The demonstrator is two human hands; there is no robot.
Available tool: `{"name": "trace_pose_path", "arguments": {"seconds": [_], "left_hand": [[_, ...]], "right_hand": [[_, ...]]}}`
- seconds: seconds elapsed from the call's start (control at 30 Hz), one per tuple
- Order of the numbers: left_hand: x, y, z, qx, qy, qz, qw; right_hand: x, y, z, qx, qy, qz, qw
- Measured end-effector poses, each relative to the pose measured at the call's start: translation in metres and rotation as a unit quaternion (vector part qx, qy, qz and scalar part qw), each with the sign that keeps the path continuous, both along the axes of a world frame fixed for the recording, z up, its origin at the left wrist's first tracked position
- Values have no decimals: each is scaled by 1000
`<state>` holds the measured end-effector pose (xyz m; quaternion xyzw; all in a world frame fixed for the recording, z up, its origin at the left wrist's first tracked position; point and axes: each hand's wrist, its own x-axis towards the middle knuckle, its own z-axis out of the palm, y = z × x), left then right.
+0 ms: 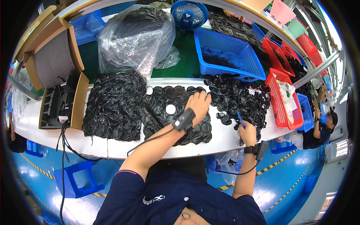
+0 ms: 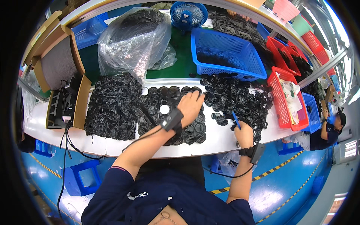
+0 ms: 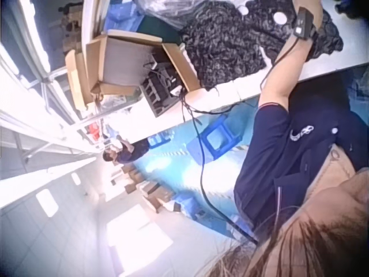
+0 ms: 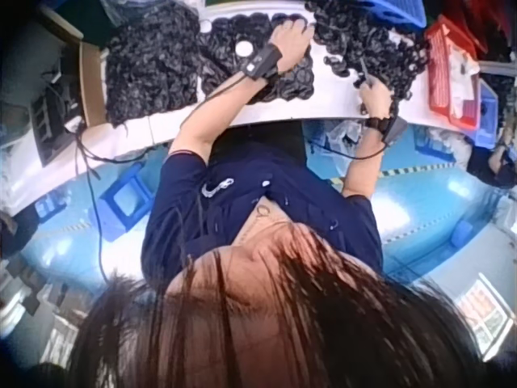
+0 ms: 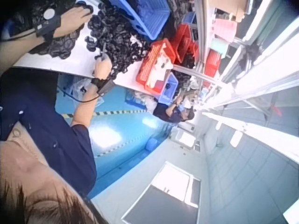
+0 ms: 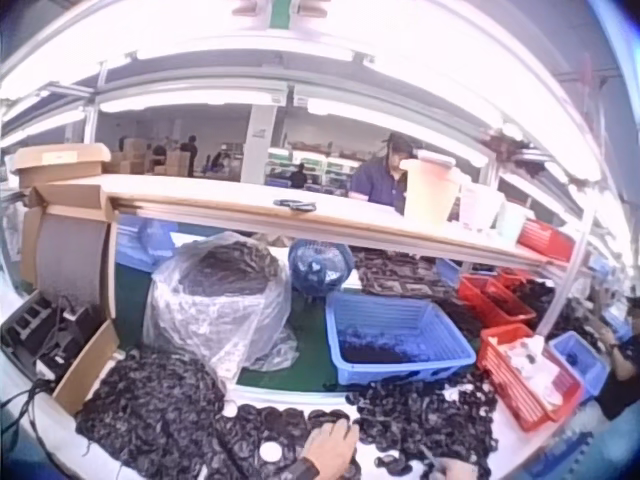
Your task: The recorder uses a blue tool to inspect and sort black rubber gaskets from a plastic grid into a container.
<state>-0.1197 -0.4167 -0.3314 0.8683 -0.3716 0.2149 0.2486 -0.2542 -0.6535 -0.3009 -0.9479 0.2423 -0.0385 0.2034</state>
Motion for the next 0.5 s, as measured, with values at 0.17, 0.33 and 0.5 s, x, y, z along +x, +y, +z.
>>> {"name": "trace_pose_path", "arguments": {"seconds": [0.17,0.33,0.5], "left_hand": [[-94,37,1,35,53,-111,992],[-138,68,-17,49,175,-298,937],[-146,129,12,-51,139,-139,979]], "right_hand": [[-8,-2,-15,-86,-142,-9,986],[-10,26,-32,-48,-143,32,988],[-24,70,-34,28,-114,73,990]]}}
